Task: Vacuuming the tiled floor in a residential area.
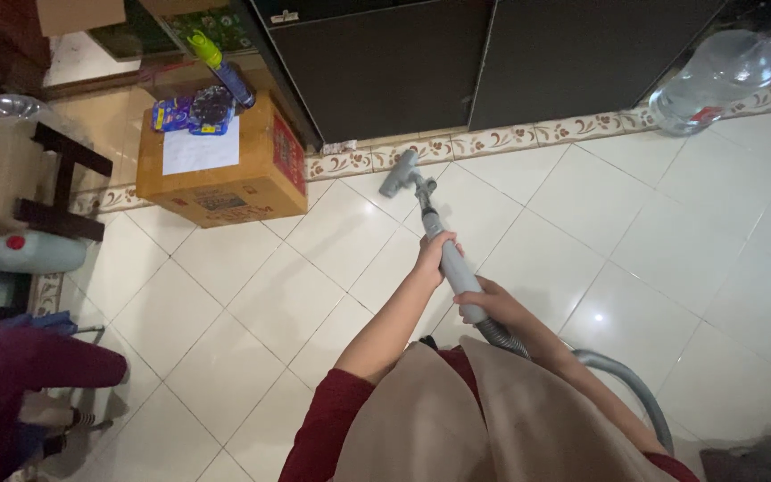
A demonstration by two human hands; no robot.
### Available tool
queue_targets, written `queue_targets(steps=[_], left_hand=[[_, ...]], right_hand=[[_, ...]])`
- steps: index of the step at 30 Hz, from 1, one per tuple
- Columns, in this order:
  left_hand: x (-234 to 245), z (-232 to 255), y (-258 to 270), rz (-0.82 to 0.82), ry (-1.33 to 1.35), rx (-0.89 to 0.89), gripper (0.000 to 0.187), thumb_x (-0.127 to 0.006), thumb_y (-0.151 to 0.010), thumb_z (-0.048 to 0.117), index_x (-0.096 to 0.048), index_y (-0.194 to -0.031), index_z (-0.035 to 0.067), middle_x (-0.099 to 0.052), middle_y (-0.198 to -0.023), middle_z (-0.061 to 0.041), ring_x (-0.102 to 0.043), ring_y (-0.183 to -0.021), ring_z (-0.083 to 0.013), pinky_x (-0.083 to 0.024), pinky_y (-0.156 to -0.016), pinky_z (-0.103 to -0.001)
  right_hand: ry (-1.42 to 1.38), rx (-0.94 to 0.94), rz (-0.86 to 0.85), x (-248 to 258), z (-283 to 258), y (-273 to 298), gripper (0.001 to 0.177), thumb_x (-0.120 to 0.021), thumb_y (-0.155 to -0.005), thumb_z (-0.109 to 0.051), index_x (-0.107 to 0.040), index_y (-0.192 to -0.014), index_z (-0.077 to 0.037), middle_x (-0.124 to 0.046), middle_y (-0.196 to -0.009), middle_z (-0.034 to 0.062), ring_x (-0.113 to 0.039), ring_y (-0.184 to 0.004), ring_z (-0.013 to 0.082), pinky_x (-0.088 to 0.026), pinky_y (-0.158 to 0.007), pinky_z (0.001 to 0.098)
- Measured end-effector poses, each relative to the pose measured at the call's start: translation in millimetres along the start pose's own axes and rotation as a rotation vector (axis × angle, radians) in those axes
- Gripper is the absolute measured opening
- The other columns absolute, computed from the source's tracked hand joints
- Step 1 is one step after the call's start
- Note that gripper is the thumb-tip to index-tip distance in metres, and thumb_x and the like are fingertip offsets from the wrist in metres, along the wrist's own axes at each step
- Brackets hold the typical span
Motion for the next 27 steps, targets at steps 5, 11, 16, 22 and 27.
queue_targets(steps=[5,11,16,22,27], left_hand=[[48.2,-33.4,-37.0,0.064,-0.049,-0.057,0.025,-0.071,-0.082,0.012,-0.054,-0.098,0.001,-0.059,-0.074,-0.011,-0.062,-0.059,-0.0236,-0.055,-0.055,-0.038],[34.7,-26.6,-26.2,0.062,-0.031,-0.072,0.023,-0.071,-0.081,0.011,-0.054,-0.094,0.003,-0.057,-0.068,-0.007,-0.059,-0.056,-0.0214,-0.053,-0.053,-0.037],[8.6,-17.3,-19.3,-0.066,0.049,-0.064,0.021,-0.071,-0.081,0.007,-0.052,-0.091,0.005,-0.056,-0.068,-0.005,-0.057,-0.056,-0.0194,-0.053,-0.054,-0.034],[-41.8,11.3,27.4,-0.155,0.074,-0.015,0.014,-0.068,-0.083,0.007,-0.054,-0.085,0.004,-0.059,-0.070,-0.007,-0.060,-0.059,-0.0186,-0.054,-0.059,-0.033],[-43.9,12.6,6.5,-0.216,0.114,0.002,0.016,-0.069,-0.084,0.010,-0.054,-0.087,0.006,-0.060,-0.071,-0.007,-0.061,-0.061,-0.0189,-0.055,-0.060,-0.033]], right_hand=[[0.191,-0.003,-0.020,6.6,43.4,-35.3,0.067,-0.078,-0.075,-0.032,-0.057,-0.130,0.000,-0.068,-0.098,0.0120,-0.069,-0.083,0.0194,-0.058,-0.071,0.0333],[0.207,0.015,0.031,17.8,56.9,-44.5,0.065,-0.081,-0.073,-0.032,-0.065,-0.122,0.009,-0.071,-0.093,0.0175,-0.069,-0.076,0.0227,-0.056,-0.066,0.0350],[0.212,0.003,0.125,13.6,16.6,-7.4,0.065,-0.081,-0.074,-0.034,-0.063,-0.123,0.005,-0.072,-0.095,0.0168,-0.071,-0.077,0.0220,-0.058,-0.067,0.0350],[0.061,0.052,0.060,7.8,-31.0,44.5,0.064,-0.071,-0.082,-0.034,-0.058,-0.131,0.004,-0.069,-0.094,0.0114,-0.068,-0.081,0.0202,-0.057,-0.073,0.0351],[-0.016,0.107,-0.071,4.6,-36.1,29.6,0.067,-0.072,-0.079,-0.027,-0.048,-0.135,0.002,-0.070,-0.093,0.0129,-0.070,-0.082,0.0215,-0.058,-0.074,0.0351]])
Point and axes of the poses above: each hand's wrist, its own y-axis away from the middle knuckle, its own x-axis out of the back of the hand, z = x × y, the point moved 6 cm from there along -y, towards the middle knuckle
